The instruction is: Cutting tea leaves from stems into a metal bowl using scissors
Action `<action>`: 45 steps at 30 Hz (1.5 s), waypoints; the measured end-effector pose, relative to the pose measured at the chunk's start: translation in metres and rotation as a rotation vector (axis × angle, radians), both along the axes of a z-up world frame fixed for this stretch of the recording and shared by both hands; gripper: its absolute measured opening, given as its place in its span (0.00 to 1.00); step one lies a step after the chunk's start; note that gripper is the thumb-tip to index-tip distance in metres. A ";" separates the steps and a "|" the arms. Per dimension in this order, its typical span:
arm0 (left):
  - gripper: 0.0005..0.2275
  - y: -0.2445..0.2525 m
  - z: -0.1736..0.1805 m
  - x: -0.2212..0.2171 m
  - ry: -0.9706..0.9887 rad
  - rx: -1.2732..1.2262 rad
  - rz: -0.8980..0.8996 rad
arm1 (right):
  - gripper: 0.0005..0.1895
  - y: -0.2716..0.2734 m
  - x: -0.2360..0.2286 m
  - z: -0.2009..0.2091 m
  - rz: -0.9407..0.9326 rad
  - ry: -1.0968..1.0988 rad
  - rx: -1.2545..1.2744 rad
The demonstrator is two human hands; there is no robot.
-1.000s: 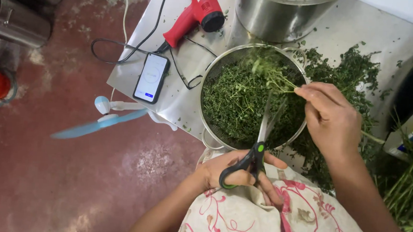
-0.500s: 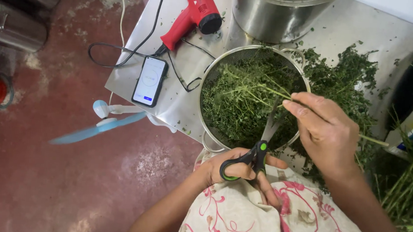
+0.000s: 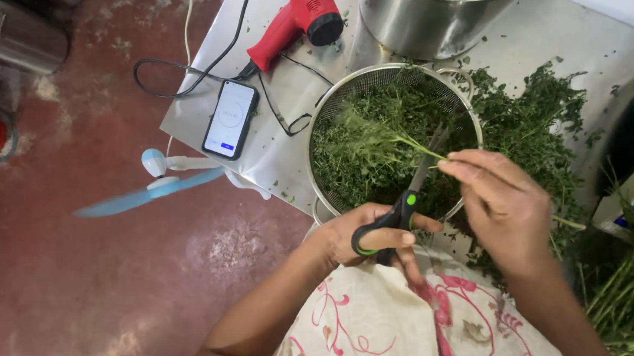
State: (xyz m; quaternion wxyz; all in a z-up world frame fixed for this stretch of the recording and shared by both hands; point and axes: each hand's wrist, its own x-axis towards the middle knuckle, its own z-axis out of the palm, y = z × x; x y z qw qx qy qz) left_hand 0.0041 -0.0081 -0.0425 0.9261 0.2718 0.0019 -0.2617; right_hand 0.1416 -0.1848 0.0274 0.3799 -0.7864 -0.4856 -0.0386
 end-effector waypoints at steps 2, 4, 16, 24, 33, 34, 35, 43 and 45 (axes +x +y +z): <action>0.18 -0.002 -0.004 -0.001 -0.040 0.307 -0.012 | 0.18 -0.009 0.007 -0.012 -0.041 0.018 0.022; 0.15 -0.005 -0.014 -0.006 0.022 0.316 0.019 | 0.16 -0.013 0.010 -0.005 -0.082 0.063 0.022; 0.33 -0.001 -0.004 -0.010 -0.083 -0.179 -0.148 | 0.15 -0.023 0.021 0.001 -0.141 -0.038 0.047; 0.34 0.008 -0.033 -0.006 -0.041 -0.278 -0.138 | 0.17 -0.037 0.020 -0.006 -0.053 -0.128 0.067; 0.31 0.010 -0.018 -0.012 -0.085 -0.327 -0.114 | 0.17 -0.040 0.023 -0.012 -0.132 -0.091 0.109; 0.31 0.008 -0.012 -0.014 0.023 -0.386 -0.119 | 0.16 -0.038 0.022 -0.010 -0.122 -0.084 0.102; 0.31 0.006 -0.007 -0.016 0.133 -0.445 -0.122 | 0.15 -0.036 0.021 -0.008 -0.112 -0.075 0.094; 0.34 0.006 -0.015 -0.013 0.215 -0.463 -0.118 | 0.17 -0.034 0.009 0.002 -0.102 -0.041 0.082; 0.33 0.006 -0.018 -0.012 0.218 -0.489 -0.121 | 0.17 -0.036 0.009 0.000 -0.098 -0.018 0.090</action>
